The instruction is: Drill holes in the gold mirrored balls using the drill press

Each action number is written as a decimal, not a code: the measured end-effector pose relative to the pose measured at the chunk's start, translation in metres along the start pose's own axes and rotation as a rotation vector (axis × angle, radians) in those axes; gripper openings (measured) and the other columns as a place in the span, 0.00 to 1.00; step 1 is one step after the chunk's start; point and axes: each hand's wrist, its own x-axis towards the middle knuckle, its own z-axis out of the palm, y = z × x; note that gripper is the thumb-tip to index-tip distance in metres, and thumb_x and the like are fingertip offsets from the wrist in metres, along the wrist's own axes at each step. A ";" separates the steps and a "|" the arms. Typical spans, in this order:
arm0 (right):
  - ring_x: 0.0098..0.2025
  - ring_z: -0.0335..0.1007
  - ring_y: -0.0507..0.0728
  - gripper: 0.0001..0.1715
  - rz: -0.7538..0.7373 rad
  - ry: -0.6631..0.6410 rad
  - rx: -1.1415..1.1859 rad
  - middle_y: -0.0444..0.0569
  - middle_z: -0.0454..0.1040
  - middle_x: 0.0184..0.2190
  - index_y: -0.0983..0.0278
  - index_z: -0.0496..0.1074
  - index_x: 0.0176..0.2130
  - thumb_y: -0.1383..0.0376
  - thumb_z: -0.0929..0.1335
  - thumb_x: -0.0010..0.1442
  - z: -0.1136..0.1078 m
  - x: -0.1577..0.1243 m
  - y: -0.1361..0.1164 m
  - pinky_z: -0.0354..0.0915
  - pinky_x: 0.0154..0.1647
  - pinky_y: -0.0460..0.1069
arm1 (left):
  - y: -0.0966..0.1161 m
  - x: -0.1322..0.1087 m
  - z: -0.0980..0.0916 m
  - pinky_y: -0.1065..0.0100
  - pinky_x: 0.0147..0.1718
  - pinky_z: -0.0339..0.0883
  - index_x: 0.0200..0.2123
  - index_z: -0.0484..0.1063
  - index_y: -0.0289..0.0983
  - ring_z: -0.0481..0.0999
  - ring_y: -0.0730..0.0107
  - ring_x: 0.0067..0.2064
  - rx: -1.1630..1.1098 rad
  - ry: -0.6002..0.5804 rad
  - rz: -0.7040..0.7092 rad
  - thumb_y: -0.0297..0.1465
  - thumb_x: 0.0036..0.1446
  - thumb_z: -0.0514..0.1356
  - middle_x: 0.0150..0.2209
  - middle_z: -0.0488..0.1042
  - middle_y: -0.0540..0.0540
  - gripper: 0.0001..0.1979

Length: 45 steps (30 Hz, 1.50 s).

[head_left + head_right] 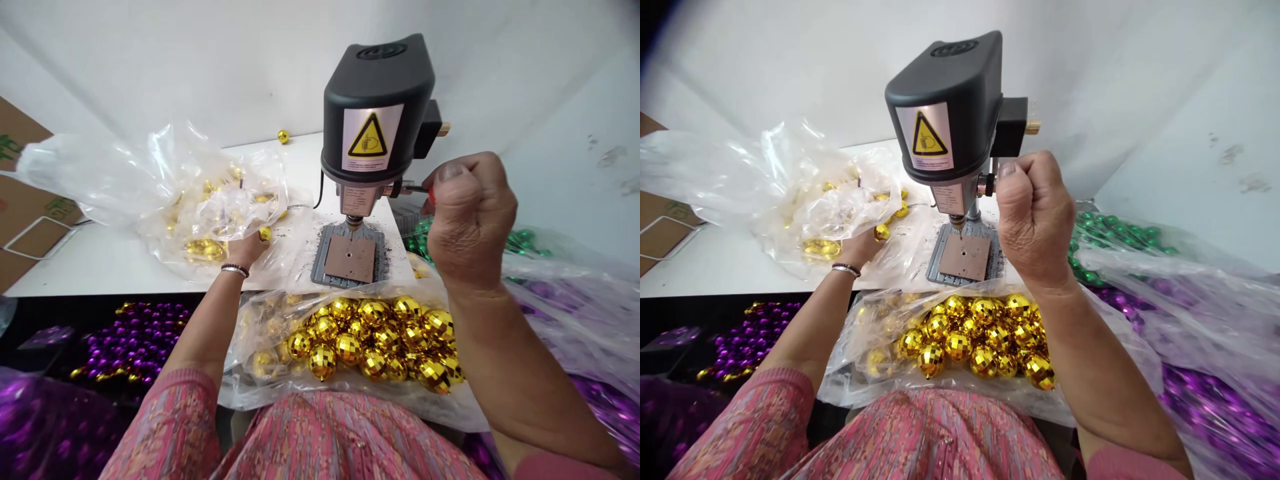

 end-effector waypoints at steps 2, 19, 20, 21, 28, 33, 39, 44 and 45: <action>0.26 0.59 0.44 0.26 0.012 -0.012 0.010 0.39 0.63 0.24 0.63 0.65 0.31 0.46 0.59 0.69 0.000 -0.001 0.000 0.57 0.31 0.46 | 0.004 -0.011 -0.010 0.59 0.47 0.68 0.52 0.75 0.38 0.77 0.50 0.50 -0.105 0.041 0.032 0.37 0.54 0.64 0.50 0.79 0.39 0.22; 0.27 0.56 0.47 0.23 0.029 -0.012 0.006 0.41 0.64 0.24 0.61 0.62 0.31 0.48 0.60 0.69 0.001 0.002 -0.001 0.57 0.32 0.47 | 0.085 -0.069 -0.004 0.60 0.42 0.76 0.44 0.63 0.41 0.82 0.64 0.39 -1.460 -0.625 0.029 0.34 0.47 0.67 0.41 0.79 0.45 0.22; 0.27 0.56 0.47 0.23 0.027 -0.017 0.008 0.41 0.64 0.24 0.61 0.62 0.31 0.48 0.60 0.69 0.001 0.003 -0.002 0.57 0.33 0.47 | 0.092 -0.068 0.001 0.61 0.42 0.75 0.44 0.62 0.41 0.81 0.65 0.40 -1.411 -0.584 0.029 0.33 0.47 0.68 0.40 0.79 0.45 0.23; 0.27 0.57 0.47 0.23 0.026 -0.026 0.010 0.42 0.65 0.25 0.61 0.62 0.31 0.48 0.60 0.69 0.001 0.003 -0.002 0.58 0.33 0.47 | 0.098 -0.067 0.007 0.63 0.42 0.74 0.44 0.62 0.40 0.80 0.66 0.39 -1.352 -0.529 0.034 0.32 0.46 0.69 0.39 0.79 0.46 0.24; 0.28 0.60 0.48 0.22 0.015 -0.036 0.003 0.42 0.65 0.25 0.61 0.62 0.30 0.49 0.60 0.69 -0.001 0.005 -0.002 0.60 0.35 0.48 | 0.120 -0.055 0.040 0.66 0.43 0.72 0.51 0.66 0.37 0.77 0.68 0.41 -1.136 -0.347 0.114 0.35 0.44 0.72 0.43 0.79 0.44 0.31; 0.31 0.63 0.48 0.25 0.010 -0.083 -0.013 0.43 0.66 0.27 0.60 0.65 0.34 0.45 0.57 0.70 -0.002 0.004 0.003 0.64 0.37 0.48 | 0.122 -0.050 0.042 0.65 0.46 0.71 0.55 0.74 0.37 0.77 0.64 0.42 -0.957 -0.275 0.230 0.36 0.44 0.73 0.44 0.81 0.44 0.33; 0.31 0.64 0.47 0.28 0.006 -0.084 0.001 0.43 0.67 0.27 0.61 0.65 0.35 0.43 0.55 0.70 -0.003 0.001 0.000 0.66 0.38 0.47 | 0.131 -0.052 0.035 0.61 0.50 0.71 0.59 0.74 0.39 0.79 0.58 0.46 -0.753 -0.231 0.316 0.33 0.46 0.72 0.46 0.81 0.45 0.34; 0.30 0.63 0.47 0.28 0.006 -0.079 -0.028 0.43 0.67 0.26 0.61 0.65 0.34 0.43 0.56 0.70 -0.004 0.000 -0.003 0.66 0.36 0.47 | 0.141 -0.056 0.025 0.53 0.62 0.63 0.57 0.76 0.39 0.75 0.49 0.57 -0.544 -0.140 0.450 0.29 0.44 0.72 0.55 0.79 0.41 0.33; 0.29 0.62 0.47 0.28 0.004 -0.071 -0.036 0.43 0.67 0.26 0.61 0.64 0.33 0.43 0.56 0.69 -0.004 0.000 -0.003 0.65 0.35 0.47 | 0.143 -0.057 0.024 0.52 0.63 0.62 0.57 0.76 0.39 0.74 0.47 0.58 -0.525 -0.130 0.469 0.28 0.44 0.73 0.57 0.78 0.40 0.33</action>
